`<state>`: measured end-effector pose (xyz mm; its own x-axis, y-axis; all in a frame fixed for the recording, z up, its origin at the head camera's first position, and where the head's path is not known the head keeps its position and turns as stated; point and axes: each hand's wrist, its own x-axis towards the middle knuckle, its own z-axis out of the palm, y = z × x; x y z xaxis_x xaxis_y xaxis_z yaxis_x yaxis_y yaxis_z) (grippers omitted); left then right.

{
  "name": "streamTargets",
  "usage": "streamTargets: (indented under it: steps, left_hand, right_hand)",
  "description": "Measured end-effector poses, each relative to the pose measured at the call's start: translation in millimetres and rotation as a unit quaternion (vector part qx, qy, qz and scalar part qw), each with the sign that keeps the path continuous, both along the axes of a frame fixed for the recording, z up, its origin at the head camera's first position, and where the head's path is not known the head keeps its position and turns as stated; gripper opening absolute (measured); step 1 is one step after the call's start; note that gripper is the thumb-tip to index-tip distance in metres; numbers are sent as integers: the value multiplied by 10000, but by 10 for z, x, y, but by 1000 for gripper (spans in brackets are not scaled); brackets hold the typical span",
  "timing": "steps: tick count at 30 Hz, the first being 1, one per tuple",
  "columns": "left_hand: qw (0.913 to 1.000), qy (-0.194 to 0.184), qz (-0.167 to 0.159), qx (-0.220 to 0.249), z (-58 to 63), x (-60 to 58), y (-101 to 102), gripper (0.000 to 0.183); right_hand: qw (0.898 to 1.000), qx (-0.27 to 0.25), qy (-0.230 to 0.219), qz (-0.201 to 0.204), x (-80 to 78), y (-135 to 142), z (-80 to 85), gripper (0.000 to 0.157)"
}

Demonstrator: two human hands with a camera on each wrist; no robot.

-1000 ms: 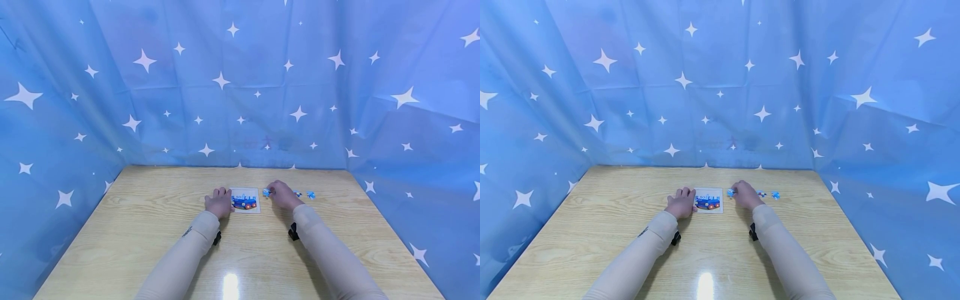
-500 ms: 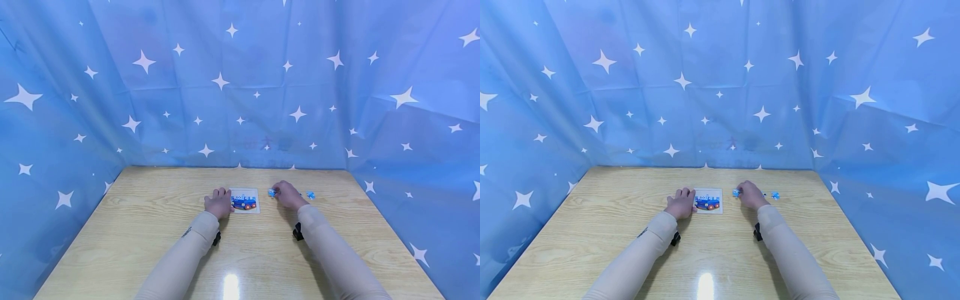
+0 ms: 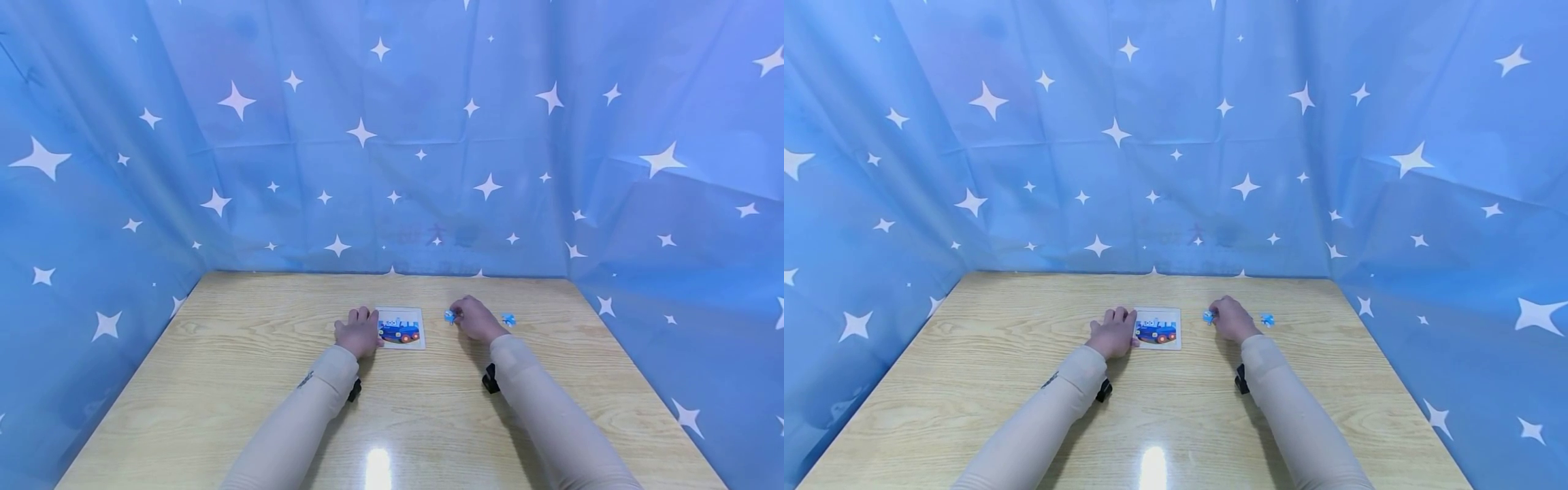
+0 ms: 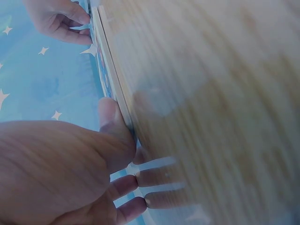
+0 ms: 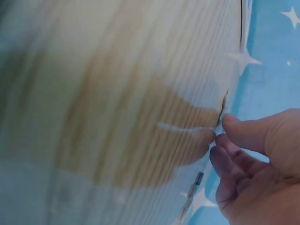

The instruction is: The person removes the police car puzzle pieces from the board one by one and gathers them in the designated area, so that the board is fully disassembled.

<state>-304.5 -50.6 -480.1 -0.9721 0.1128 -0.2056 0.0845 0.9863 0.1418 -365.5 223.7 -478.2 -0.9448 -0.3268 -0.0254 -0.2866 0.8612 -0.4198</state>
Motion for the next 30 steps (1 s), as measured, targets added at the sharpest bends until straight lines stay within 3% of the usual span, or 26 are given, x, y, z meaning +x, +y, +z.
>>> streamTargets:
  steps: [23,30]
  left_hand:
    - [10000,72,-32,30,-16,1,-8,71]
    - [10000,1,19,79,-34,-23,3,71]
  right_hand:
    - [9996,232,149,-44,-32,31,-23,28]
    - [9998,-147,110,61,84,-129,90,28]
